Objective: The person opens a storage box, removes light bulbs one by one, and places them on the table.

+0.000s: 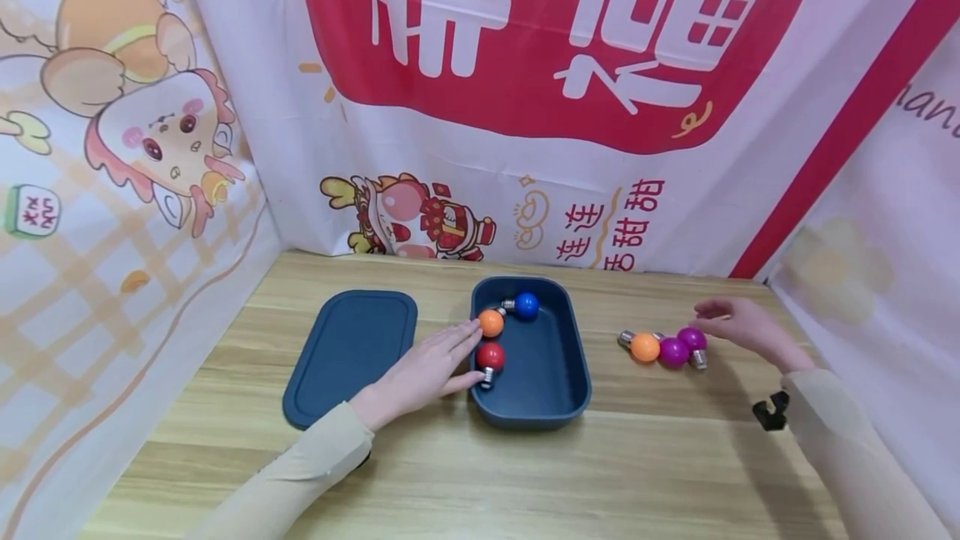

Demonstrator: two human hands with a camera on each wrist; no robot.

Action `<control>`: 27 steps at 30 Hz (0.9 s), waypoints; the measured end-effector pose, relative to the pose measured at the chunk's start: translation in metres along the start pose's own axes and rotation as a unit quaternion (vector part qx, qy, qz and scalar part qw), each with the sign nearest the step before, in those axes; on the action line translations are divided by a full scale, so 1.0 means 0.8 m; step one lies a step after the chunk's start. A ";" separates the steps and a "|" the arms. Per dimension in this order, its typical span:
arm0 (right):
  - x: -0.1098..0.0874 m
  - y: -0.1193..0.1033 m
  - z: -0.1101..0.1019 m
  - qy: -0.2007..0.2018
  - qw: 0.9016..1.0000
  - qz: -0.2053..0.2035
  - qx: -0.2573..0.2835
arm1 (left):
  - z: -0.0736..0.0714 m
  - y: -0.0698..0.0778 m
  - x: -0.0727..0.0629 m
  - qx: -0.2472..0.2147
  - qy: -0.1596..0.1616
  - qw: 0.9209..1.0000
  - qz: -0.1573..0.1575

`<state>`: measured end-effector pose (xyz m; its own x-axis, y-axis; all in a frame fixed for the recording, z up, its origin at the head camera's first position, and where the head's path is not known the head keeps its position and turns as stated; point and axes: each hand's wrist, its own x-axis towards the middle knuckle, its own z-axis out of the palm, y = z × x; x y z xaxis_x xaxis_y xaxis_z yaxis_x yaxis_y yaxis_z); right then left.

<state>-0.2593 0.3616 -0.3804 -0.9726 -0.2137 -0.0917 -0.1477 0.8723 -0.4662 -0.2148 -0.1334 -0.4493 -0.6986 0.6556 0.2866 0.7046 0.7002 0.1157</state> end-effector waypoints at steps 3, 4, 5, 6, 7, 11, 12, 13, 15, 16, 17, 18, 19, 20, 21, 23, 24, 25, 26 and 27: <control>0.003 -0.013 0.001 -0.003 1.000 -0.007 -0.008 | -0.001 0.001 0.000 0.003 0.004 1.000 0.003; 0.004 -0.017 0.002 -0.004 1.000 -0.012 -0.006 | -0.001 0.001 0.000 0.002 0.004 1.000 0.004; 0.006 -0.022 0.002 -0.005 1.000 -0.017 -0.004 | -0.002 0.001 0.000 0.002 0.005 1.000 0.003; 0.007 -0.027 0.003 -0.006 1.000 -0.022 -0.002 | -0.002 0.001 -0.001 0.002 0.005 1.000 0.003; 0.009 -0.032 0.004 -0.007 1.000 -0.026 0.001 | -0.003 0.002 -0.001 0.002 0.005 1.000 0.003; 0.016 -0.054 0.008 -0.017 0.999 -0.031 0.014 | -0.002 0.001 -0.001 0.006 0.007 1.000 0.004; 0.018 -0.058 0.009 -0.020 0.999 -0.033 0.016 | -0.002 0.001 -0.001 0.007 0.007 1.000 0.003; 0.020 -0.064 0.011 -0.023 0.999 -0.036 0.018 | -0.002 0.000 -0.001 0.008 0.008 1.000 0.002; 0.024 -0.074 0.013 -0.026 0.998 -0.043 0.023 | -0.002 0.000 -0.001 0.008 0.007 1.000 0.000; 0.026 -0.078 0.015 -0.027 0.998 -0.048 0.024 | -0.003 0.000 -0.001 0.007 0.005 1.000 -0.001; 0.028 -0.082 0.016 -0.027 0.998 -0.053 0.025 | -0.003 0.000 -0.001 0.005 0.003 1.000 -0.002; 0.030 -0.086 0.017 -0.028 0.998 -0.058 0.025 | -0.003 0.000 0.000 0.005 0.000 1.000 -0.002; 0.031 -0.090 0.019 -0.028 0.998 -0.058 0.026 | -0.003 0.000 0.000 0.003 -0.002 1.000 -0.001; 0.032 -0.094 0.020 -0.030 0.997 -0.059 0.024 | -0.003 0.000 0.001 0.003 -0.005 1.000 -0.002; 0.033 -0.097 0.021 -0.032 0.997 -0.060 0.024 | -0.003 0.000 0.002 0.002 -0.008 1.000 -0.002; 0.036 -0.105 0.024 -0.039 0.997 -0.059 0.022 | -0.003 0.001 0.003 -0.002 -0.014 1.000 -0.004; 0.038 -0.110 0.025 -0.043 0.997 -0.056 0.021 | -0.003 0.001 0.003 -0.003 -0.016 1.000 -0.005; 0.040 -0.114 0.026 -0.046 0.997 -0.054 0.020 | -0.004 0.001 0.002 -0.004 -0.017 1.000 -0.007; 0.042 -0.119 0.028 -0.050 0.997 -0.055 0.019 | -0.004 0.000 0.002 -0.003 -0.018 1.000 -0.008; 0.045 -0.124 0.029 -0.053 0.997 -0.058 0.019 | -0.004 0.000 0.002 -0.002 -0.018 1.000 -0.008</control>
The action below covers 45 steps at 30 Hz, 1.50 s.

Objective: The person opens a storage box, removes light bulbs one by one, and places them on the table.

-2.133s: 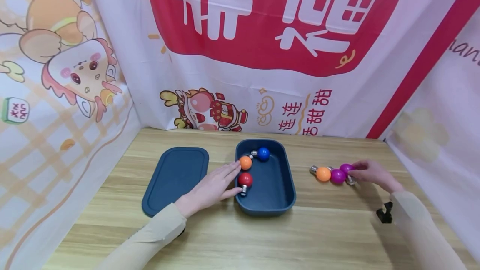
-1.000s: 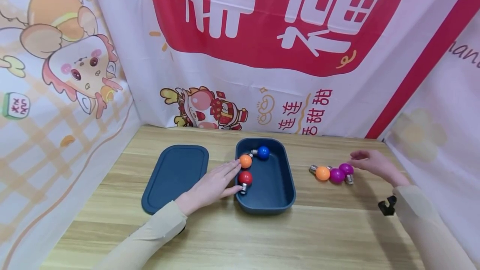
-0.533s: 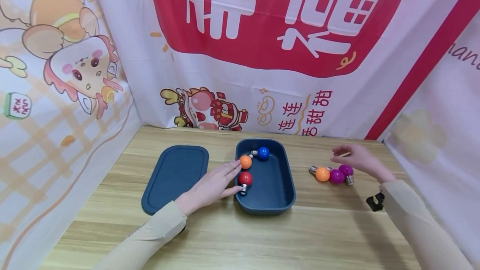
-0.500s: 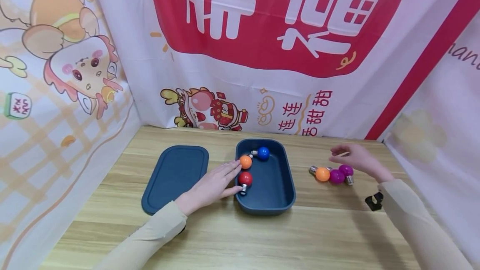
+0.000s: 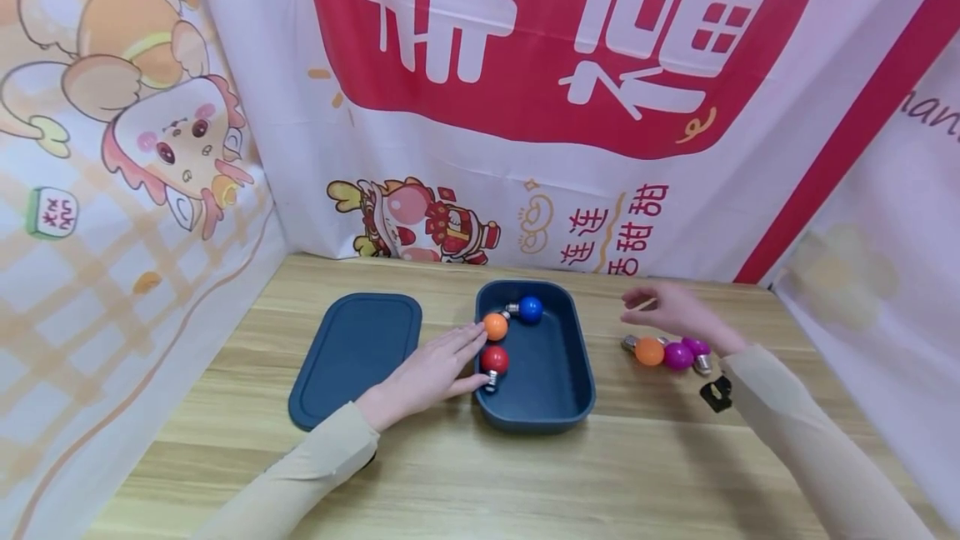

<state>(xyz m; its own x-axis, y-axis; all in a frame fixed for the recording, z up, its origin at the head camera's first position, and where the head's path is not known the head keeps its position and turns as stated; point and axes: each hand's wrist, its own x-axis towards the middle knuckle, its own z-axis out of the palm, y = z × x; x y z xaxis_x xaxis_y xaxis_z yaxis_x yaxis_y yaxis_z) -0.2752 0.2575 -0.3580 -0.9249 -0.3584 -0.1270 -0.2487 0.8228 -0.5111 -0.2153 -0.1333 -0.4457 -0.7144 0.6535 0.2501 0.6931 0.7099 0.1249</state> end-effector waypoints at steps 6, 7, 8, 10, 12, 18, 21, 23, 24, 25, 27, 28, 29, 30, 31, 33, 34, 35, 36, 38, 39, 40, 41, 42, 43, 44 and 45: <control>0.021 -0.026 0.010 -0.005 1.000 -0.024 0.003 | -0.001 0.000 -0.002 0.006 0.006 1.000 0.003; 0.024 -0.030 0.012 -0.005 1.000 -0.027 0.006 | -0.001 0.000 -0.002 0.005 0.007 1.000 0.004; 0.028 -0.034 0.015 -0.005 1.000 -0.030 0.008 | -0.001 0.000 -0.002 0.004 0.009 1.000 0.006; 0.034 -0.041 0.020 -0.005 0.999 -0.037 0.007 | -0.001 0.001 -0.002 0.003 0.012 1.000 0.008; 0.041 -0.048 0.025 -0.004 0.999 -0.041 0.006 | 0.000 0.001 -0.002 0.004 0.011 1.000 0.007; 0.059 -0.062 0.039 -0.006 0.998 -0.065 -0.005 | 0.001 0.001 -0.001 0.006 0.003 1.000 0.001; 0.066 -0.067 0.045 -0.006 0.997 -0.076 -0.015 | 0.002 0.001 -0.001 0.011 0.008 1.000 0.008; 0.071 -0.071 0.049 -0.004 0.996 -0.083 -0.023 | 0.002 0.002 -0.002 0.012 0.009 1.000 0.009; 0.073 -0.072 0.051 -0.001 0.996 -0.085 -0.028 | 0.002 0.002 -0.002 0.012 0.010 1.000 0.009; 0.075 -0.075 0.053 0.001 0.995 -0.090 -0.035 | 0.001 0.002 -0.003 0.011 0.011 1.000 0.009; 0.080 -0.079 0.057 0.004 0.994 -0.100 -0.043 | 0.001 0.002 -0.003 0.011 0.011 1.000 0.008; 0.083 -0.081 0.059 0.007 0.993 -0.105 -0.048 | 0.000 0.002 -0.003 0.011 0.010 1.000 0.007; 0.085 -0.084 0.060 0.008 0.993 -0.105 -0.052 | 0.000 0.002 -0.003 0.011 0.010 1.000 0.006; 0.088 -0.086 0.062 0.009 0.993 -0.107 -0.056 | 0.000 0.002 -0.003 0.012 0.009 1.000 0.005; 0.091 -0.088 0.064 0.009 0.992 -0.110 -0.060 | 0.000 0.002 -0.003 0.011 0.008 1.000 0.005; 0.096 -0.091 0.068 0.008 0.992 -0.106 -0.066 | 0.001 0.001 -0.003 0.010 0.008 1.000 0.004; 0.099 -0.093 0.070 0.010 0.992 -0.105 -0.071 | 0.001 0.001 -0.003 0.009 0.008 1.000 0.004; 0.101 -0.094 0.071 0.009 0.992 -0.103 -0.072 | 0.001 0.001 -0.003 0.009 0.009 1.000 0.005; 0.103 -0.094 0.073 0.011 0.992 -0.106 -0.073 | 0.001 0.001 -0.003 0.010 0.009 1.000 0.006; 0.107 -0.095 0.076 0.011 0.991 -0.107 -0.074 | 0.001 0.001 -0.003 0.012 0.011 1.000 0.008; 0.109 -0.095 0.078 0.012 0.991 -0.109 -0.076 | 0.001 0.001 -0.003 0.013 0.012 1.000 0.009; 0.111 -0.095 0.079 0.011 0.991 -0.109 -0.076 | 0.001 0.001 -0.003 0.013 0.012 1.000 0.010; 0.112 -0.094 0.080 0.011 0.991 -0.109 -0.077 | 0.000 0.001 -0.003 0.013 0.013 1.000 0.011; 0.114 -0.094 0.081 0.011 0.991 -0.108 -0.079 | 0.000 0.002 -0.003 0.013 0.015 1.000 0.011; 0.116 -0.094 0.082 0.011 0.991 -0.107 -0.082 | -0.001 0.002 -0.003 0.012 0.016 1.000 0.013; 0.118 -0.094 0.083 0.010 0.991 -0.105 -0.084 | -0.001 0.002 -0.003 0.011 0.019 1.000 0.014; 0.119 -0.094 0.084 0.009 0.991 -0.104 -0.086 | -0.001 0.001 -0.003 0.010 0.021 1.000 0.016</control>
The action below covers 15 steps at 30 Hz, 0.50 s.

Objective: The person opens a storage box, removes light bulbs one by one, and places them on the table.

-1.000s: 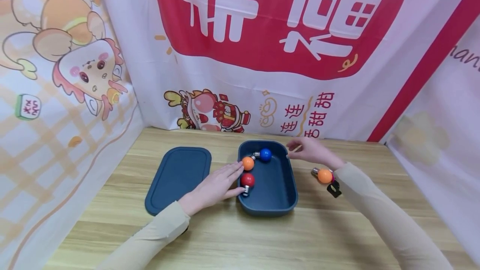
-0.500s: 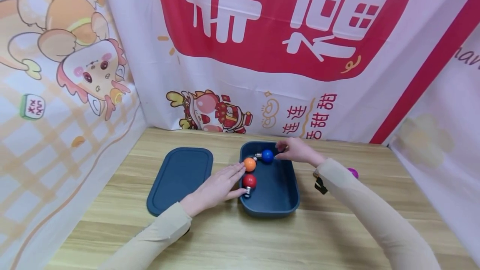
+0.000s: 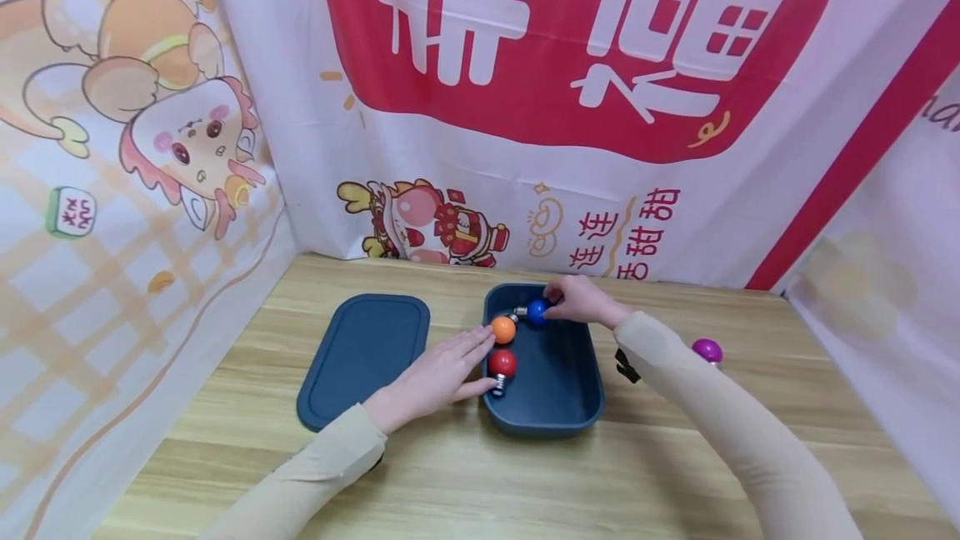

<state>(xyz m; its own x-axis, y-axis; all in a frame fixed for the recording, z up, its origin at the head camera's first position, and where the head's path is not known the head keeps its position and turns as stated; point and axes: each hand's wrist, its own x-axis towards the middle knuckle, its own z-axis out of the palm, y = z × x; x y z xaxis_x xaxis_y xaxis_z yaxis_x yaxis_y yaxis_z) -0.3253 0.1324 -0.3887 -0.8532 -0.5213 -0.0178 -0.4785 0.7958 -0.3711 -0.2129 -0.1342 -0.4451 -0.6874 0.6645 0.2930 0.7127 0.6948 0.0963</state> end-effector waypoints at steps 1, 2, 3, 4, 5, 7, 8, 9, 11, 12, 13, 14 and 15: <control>0.001 0.000 0.000 -0.001 1.000 0.001 -0.001 | 0.000 0.000 0.000 0.001 0.002 1.000 0.002; 0.002 0.000 0.001 -0.003 1.000 0.001 -0.003 | 0.000 0.000 0.000 0.001 0.003 1.000 0.003; 0.004 0.000 0.002 -0.005 1.000 -0.001 -0.003 | 0.000 -0.001 0.000 0.002 0.004 1.000 0.003; 0.005 -0.001 0.002 -0.008 1.000 -0.002 -0.004 | 0.000 -0.001 0.000 0.002 0.004 1.000 0.003; 0.006 -0.001 0.003 -0.010 1.000 -0.004 -0.006 | 0.000 -0.001 0.000 0.003 0.004 1.000 0.003; 0.008 -0.002 0.004 -0.012 1.000 -0.009 -0.013 | -0.001 -0.001 0.000 0.005 0.003 1.000 0.003; 0.009 -0.003 0.005 -0.014 1.000 -0.010 -0.016 | -0.001 -0.001 0.000 0.005 0.003 1.000 0.003; 0.010 -0.003 0.005 -0.015 1.000 -0.009 -0.017 | -0.001 -0.001 0.000 0.005 0.003 1.000 0.003; 0.011 -0.004 0.006 -0.018 1.000 -0.007 -0.022 | 0.000 -0.001 0.000 0.005 0.004 1.000 0.005; 0.012 -0.005 0.006 -0.021 1.000 -0.004 -0.023 | 0.000 -0.001 0.000 0.005 0.005 1.000 0.006; 0.012 -0.005 0.006 -0.024 0.999 -0.002 -0.024 | 0.000 -0.001 0.000 0.004 0.005 1.000 0.007; 0.013 -0.006 0.007 -0.028 0.999 0.001 -0.025 | 0.001 -0.002 0.000 0.005 0.006 1.000 0.007; 0.013 -0.006 0.007 -0.032 0.999 0.001 -0.027 | 0.001 -0.002 0.000 0.004 0.007 1.000 0.008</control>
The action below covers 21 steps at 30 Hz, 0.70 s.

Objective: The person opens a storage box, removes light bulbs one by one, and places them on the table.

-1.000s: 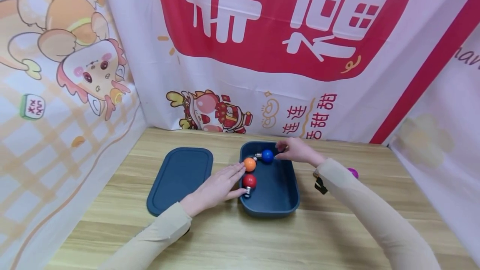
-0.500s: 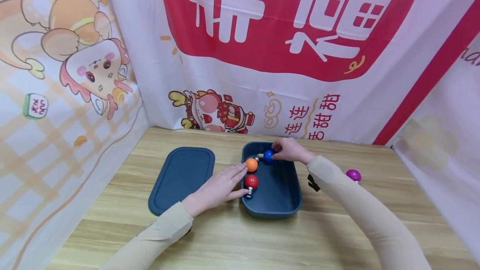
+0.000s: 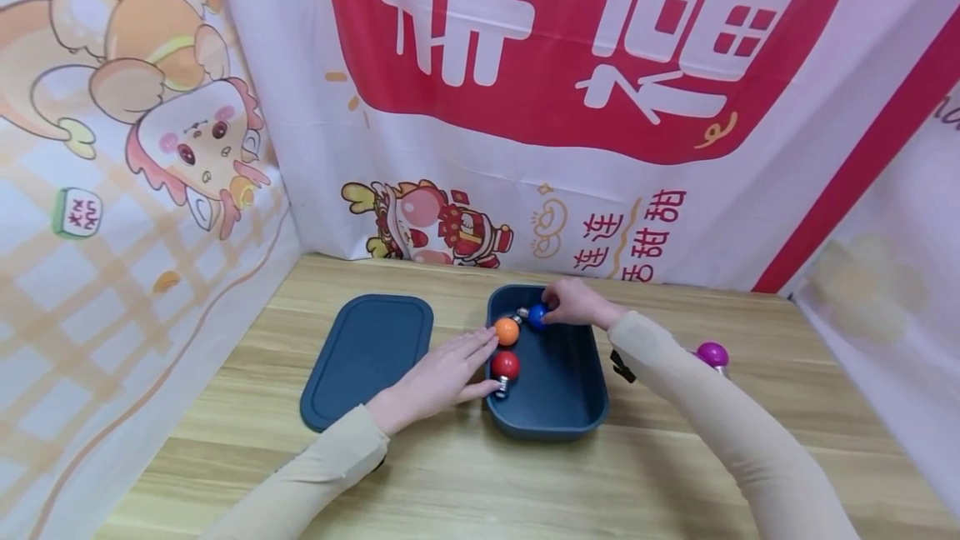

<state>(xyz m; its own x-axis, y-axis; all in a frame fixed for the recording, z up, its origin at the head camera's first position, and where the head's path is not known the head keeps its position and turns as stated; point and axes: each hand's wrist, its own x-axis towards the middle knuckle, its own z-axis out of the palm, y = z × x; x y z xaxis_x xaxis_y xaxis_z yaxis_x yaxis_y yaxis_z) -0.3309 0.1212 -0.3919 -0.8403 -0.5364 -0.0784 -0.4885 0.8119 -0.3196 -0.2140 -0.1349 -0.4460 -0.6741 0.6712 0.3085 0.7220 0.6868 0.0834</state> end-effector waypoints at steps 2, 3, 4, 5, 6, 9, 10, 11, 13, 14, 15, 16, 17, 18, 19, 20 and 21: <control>0.001 -0.001 0.000 -0.008 1.000 0.002 -0.005 | 0.001 -0.001 0.000 0.002 0.002 1.000 0.001; 0.002 -0.002 0.000 -0.011 1.000 0.002 -0.006 | 0.000 -0.001 0.000 0.003 0.003 1.000 0.002; 0.002 -0.002 0.000 -0.013 1.000 0.001 -0.008 | 0.001 -0.001 0.000 0.003 0.004 1.000 0.002; 0.003 -0.003 0.000 -0.014 1.000 0.001 -0.010 | 0.001 -0.001 0.000 0.005 0.004 1.000 0.002; 0.004 -0.004 0.000 -0.016 1.000 0.003 -0.011 | 0.000 -0.002 0.000 0.006 0.004 1.000 0.003; 0.006 -0.005 0.001 -0.021 1.000 0.008 -0.015 | 0.000 -0.002 0.000 0.008 0.000 1.000 0.001; 0.006 -0.006 0.001 -0.024 1.000 0.013 -0.015 | 0.000 -0.002 0.000 0.008 -0.003 1.000 0.000; 0.007 -0.007 0.001 -0.028 0.999 0.020 -0.014 | 0.000 -0.002 0.000 0.009 -0.006 1.000 -0.002; 0.008 -0.008 0.002 -0.036 0.999 0.031 -0.012 | 0.000 -0.002 -0.001 0.008 -0.013 1.000 -0.005; 0.008 -0.009 0.003 -0.039 0.999 0.035 -0.010 | 0.000 -0.002 -0.001 0.007 -0.016 1.000 -0.007; 0.009 -0.009 0.004 -0.042 0.998 0.039 -0.010 | 0.001 -0.002 -0.001 0.006 -0.020 1.000 -0.008; 0.010 -0.010 0.005 -0.042 0.998 0.042 -0.009 | 0.001 -0.002 -0.001 0.004 -0.022 1.000 -0.010; 0.011 -0.011 0.006 -0.042 0.998 0.043 -0.010 | 0.001 -0.002 -0.001 0.003 -0.025 1.000 -0.011; 0.012 -0.011 0.007 -0.041 0.998 0.041 -0.012 | 0.001 -0.002 -0.001 0.002 -0.026 1.000 -0.013; 0.013 -0.012 0.008 -0.041 0.998 0.040 -0.016 | 0.001 -0.002 -0.001 0.000 -0.028 0.999 -0.015; 0.014 -0.013 0.009 -0.040 0.998 0.037 -0.020 | 0.001 -0.001 -0.001 -0.001 -0.030 0.999 -0.016; 0.015 -0.014 0.009 -0.040 0.998 0.037 -0.024 | 0.001 -0.001 -0.001 -0.003 -0.032 0.999 -0.018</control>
<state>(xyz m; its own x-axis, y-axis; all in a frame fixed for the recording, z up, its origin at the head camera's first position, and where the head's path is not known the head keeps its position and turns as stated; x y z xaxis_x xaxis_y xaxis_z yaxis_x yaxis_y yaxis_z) -0.3335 0.1040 -0.3963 -0.8538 -0.4897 -0.1766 -0.4378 0.8590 -0.2653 -0.2141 -0.1358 -0.4475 -0.7075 0.6629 0.2449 0.6983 0.7089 0.0986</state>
